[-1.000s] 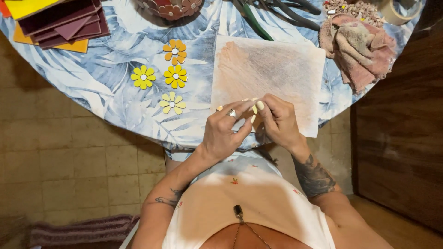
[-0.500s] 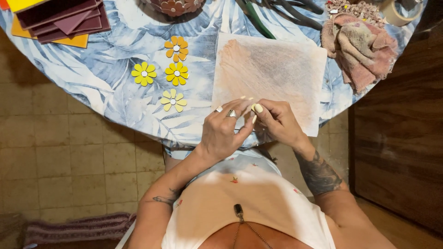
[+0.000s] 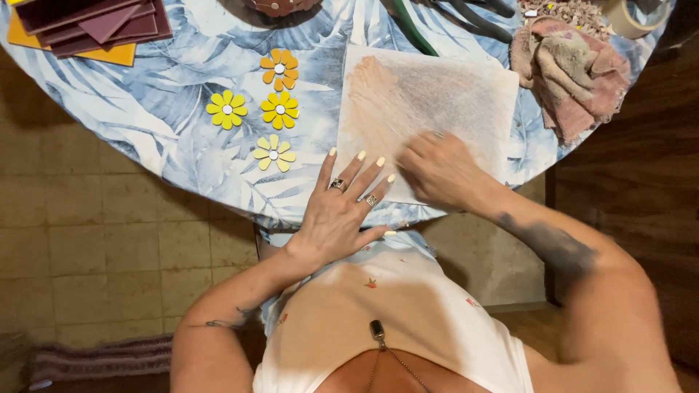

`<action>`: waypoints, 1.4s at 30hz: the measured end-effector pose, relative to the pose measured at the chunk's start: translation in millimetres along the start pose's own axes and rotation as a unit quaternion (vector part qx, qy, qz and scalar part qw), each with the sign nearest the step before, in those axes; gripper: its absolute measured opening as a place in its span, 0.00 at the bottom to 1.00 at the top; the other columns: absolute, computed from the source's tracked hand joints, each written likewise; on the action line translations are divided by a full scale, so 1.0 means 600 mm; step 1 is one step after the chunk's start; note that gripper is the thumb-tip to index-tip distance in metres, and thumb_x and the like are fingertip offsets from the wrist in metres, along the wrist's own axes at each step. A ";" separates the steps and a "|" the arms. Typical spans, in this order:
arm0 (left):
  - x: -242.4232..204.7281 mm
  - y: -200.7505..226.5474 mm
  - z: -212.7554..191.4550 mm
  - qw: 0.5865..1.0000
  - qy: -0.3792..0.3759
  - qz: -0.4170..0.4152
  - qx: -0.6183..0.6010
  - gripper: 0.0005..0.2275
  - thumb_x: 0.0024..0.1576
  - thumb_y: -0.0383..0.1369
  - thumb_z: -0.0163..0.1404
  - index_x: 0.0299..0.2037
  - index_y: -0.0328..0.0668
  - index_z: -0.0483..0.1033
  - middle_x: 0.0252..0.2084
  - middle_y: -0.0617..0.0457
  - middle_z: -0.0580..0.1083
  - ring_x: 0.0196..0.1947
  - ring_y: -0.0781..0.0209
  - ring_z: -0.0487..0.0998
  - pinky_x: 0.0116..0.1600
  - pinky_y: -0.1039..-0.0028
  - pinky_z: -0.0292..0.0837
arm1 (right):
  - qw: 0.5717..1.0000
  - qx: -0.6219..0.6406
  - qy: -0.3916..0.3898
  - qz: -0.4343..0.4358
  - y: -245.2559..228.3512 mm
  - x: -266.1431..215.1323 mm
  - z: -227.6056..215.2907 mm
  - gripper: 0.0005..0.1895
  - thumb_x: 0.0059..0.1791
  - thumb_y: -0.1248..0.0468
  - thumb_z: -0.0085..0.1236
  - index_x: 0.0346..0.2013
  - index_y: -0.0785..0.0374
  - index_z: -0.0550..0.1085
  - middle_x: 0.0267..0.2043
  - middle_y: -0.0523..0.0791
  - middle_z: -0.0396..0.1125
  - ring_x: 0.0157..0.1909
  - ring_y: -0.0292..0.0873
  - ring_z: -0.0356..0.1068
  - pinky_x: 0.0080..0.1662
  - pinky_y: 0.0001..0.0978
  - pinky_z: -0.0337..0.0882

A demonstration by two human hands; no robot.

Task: Sanding the edges of small flower-shaped mosaic tiles against a sheet of sandpaper on a table.

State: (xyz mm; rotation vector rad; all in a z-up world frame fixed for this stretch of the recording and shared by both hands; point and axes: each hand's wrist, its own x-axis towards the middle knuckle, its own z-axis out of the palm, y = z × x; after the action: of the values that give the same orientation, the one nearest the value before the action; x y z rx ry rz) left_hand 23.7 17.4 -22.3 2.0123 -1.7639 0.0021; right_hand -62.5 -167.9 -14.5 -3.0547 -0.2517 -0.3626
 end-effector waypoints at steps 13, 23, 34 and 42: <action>-0.007 -0.004 0.003 0.999 -0.040 -0.012 -0.011 0.30 0.41 0.53 0.48 0.51 0.48 0.62 0.56 0.50 0.59 0.58 0.51 0.55 0.62 0.51 0.30 | 0.996 -0.014 -0.092 -0.002 0.013 -0.008 -0.025 0.06 0.40 0.61 0.40 0.20 0.58 0.64 0.19 0.44 0.57 0.23 0.46 0.62 0.26 0.35 0.60; -0.009 -0.004 0.004 0.999 -0.054 -0.008 -0.001 0.31 0.41 0.54 0.47 0.53 0.50 0.60 0.57 0.50 0.58 0.59 0.51 0.53 0.63 0.52 0.26 | 1.000 0.018 -0.020 0.008 0.028 0.068 0.050 0.10 0.42 0.60 0.40 0.19 0.59 0.64 0.19 0.44 0.56 0.24 0.47 0.61 0.26 0.35 0.60; -0.008 -0.002 0.009 1.000 -0.022 -0.007 -0.015 0.33 0.39 0.57 0.46 0.52 0.48 0.61 0.56 0.50 0.58 0.58 0.50 0.54 0.63 0.53 0.29 | 0.955 -0.089 -0.230 -0.166 0.081 -0.029 -0.038 0.07 0.39 0.61 0.37 0.23 0.56 0.66 0.20 0.42 0.60 0.23 0.42 0.64 0.28 0.34 0.63; 0.026 0.029 -0.008 0.984 0.148 -0.040 -0.092 0.20 0.48 0.42 0.47 0.46 0.36 0.66 0.43 0.45 0.68 0.48 0.46 0.68 0.60 0.49 0.40 | 0.876 0.270 -0.370 0.154 0.071 0.002 -0.112 0.12 0.46 0.66 0.34 0.23 0.63 0.66 0.20 0.44 0.60 0.27 0.42 0.66 0.33 0.32 0.68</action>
State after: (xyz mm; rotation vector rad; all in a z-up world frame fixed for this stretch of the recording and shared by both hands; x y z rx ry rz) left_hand 11.5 3.1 -7.4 1.8418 -1.4432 0.1038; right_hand -69.7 -214.5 49.7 -2.4542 0.1045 0.7759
